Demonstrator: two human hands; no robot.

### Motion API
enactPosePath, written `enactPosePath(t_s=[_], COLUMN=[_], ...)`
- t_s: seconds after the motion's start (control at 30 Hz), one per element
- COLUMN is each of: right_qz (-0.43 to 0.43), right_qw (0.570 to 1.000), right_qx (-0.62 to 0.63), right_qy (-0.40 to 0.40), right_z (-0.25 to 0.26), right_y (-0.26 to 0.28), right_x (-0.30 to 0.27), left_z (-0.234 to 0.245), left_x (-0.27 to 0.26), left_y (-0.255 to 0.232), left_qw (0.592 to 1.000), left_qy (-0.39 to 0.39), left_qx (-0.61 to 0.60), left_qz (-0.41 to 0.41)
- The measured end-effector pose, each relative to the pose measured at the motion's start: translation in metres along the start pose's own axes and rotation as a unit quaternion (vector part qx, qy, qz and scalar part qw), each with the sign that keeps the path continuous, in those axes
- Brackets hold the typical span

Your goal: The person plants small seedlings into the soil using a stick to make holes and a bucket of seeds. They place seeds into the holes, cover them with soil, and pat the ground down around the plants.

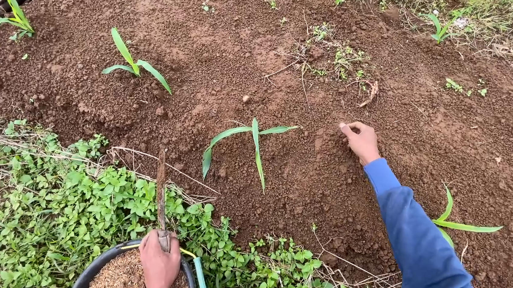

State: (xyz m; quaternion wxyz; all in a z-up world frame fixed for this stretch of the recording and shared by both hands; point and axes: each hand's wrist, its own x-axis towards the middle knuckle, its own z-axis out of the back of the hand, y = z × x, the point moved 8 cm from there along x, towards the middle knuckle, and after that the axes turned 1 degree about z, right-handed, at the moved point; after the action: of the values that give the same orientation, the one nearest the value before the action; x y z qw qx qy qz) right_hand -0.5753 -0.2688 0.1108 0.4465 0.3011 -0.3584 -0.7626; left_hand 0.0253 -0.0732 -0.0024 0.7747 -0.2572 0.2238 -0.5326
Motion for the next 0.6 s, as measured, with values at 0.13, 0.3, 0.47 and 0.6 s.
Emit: enactPosePath(t_s=[0.13, 0.3, 0.47, 0.6], right_qz=[0.023, 0.162, 0.128, 0.146], right_qw=[0.992, 0.972, 0.971, 0.958], right_qx=[-0.053, -0.159, -0.195, -0.082], right_qy=[-0.11, -0.058, -0.041, -0.234], right_z=[0.022, 0.01, 0.007, 0.05], right_y=[0.01, 0.006, 0.009, 0.01], right_x=[0.011, 0.057, 0.063, 0.051], left_z=[-0.003, -0.006, -0.005, -0.001], left_x=[0.001, 0.003, 0.004, 0.002], left_y=[0.004, 0.01, 0.008, 0.003], left_qw=[1.0, 1.0, 1.0, 1.0], left_qy=[-0.001, -0.004, -0.001, -0.003], left_qx=[-0.006, 0.009, 0.001, -0.012], left_qz=[0.015, 0.009, 0.016, 0.01])
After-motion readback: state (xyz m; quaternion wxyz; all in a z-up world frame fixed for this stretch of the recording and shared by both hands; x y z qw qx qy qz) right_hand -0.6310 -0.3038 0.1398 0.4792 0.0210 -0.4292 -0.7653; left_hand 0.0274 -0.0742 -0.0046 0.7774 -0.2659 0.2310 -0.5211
